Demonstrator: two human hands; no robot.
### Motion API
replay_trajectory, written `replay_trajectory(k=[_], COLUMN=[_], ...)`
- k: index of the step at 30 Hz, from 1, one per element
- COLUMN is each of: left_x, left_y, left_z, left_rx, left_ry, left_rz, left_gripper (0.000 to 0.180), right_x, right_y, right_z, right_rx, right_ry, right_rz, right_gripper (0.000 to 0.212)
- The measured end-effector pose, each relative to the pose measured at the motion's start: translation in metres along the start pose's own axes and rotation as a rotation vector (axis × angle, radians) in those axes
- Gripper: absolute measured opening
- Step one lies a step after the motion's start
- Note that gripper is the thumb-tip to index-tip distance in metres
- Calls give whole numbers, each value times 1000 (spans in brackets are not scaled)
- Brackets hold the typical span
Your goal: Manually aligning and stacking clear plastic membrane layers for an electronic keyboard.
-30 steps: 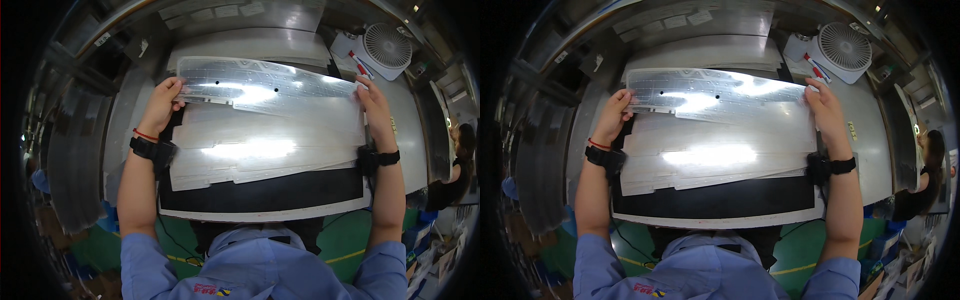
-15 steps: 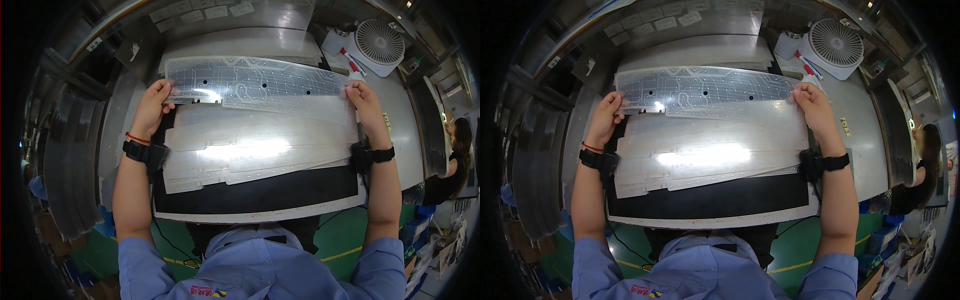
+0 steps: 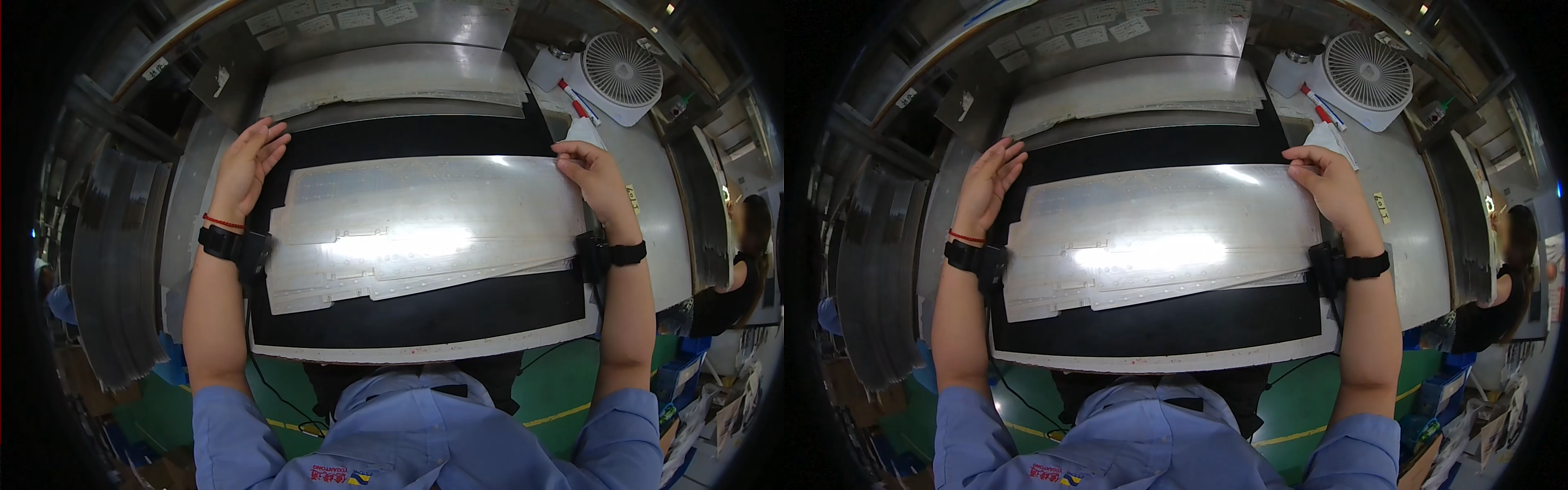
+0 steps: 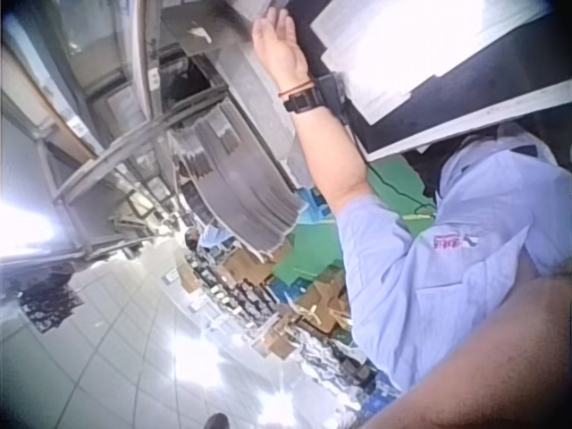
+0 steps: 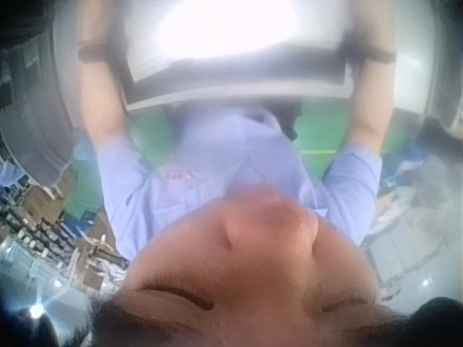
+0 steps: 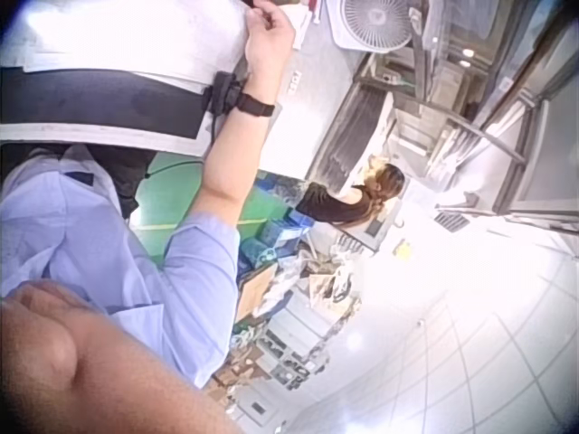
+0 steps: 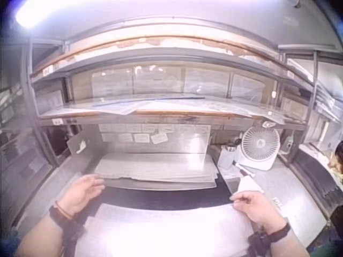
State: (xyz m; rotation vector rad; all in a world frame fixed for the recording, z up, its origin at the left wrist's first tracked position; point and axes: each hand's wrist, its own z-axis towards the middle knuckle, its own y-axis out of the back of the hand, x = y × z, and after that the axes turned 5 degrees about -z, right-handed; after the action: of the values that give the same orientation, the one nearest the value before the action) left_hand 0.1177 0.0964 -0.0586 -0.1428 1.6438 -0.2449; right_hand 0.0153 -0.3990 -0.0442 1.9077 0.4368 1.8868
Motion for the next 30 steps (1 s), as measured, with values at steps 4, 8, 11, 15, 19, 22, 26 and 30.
replay_trajectory(k=[4, 8, 11, 15, 19, 22, 26, 30], left_x=[0, -1, 0, -6, -7, -6, -6, -5], left_y=[-3, -5, -3, -13, -14, -11, -14, -16], left_z=[-3, -6, -5, -13, -16, -14, -16, -15], left_rx=[57, 102, 131, 200, 293, 276, 221, 192], left_ry=[50, 57, 53, 68, 81, 87, 83, 89], left_rz=[76, 104, 108, 306, 476, 448, 433, 423], left_gripper=[39, 39, 40, 37, 29, 26, 25, 25], right_x=[-4, 0, -2, -3, -6, 1, 9, 10], right_y=[1, 0, 0, 0, 1, -3, 0, 0], right_z=[3, 1, 2, 3, 5, 3, -2, -4], right_rx=[5, -1, -50, -133, -87, -145, -70, -9], right_ry=[39, 78, 110, 124, 73, 121, 127, 53], right_rz=[-72, -71, -50, 62, 153, 18, -202, -163], right_gripper=[17, 14, 14, 13, 14, 11, 14, 19])
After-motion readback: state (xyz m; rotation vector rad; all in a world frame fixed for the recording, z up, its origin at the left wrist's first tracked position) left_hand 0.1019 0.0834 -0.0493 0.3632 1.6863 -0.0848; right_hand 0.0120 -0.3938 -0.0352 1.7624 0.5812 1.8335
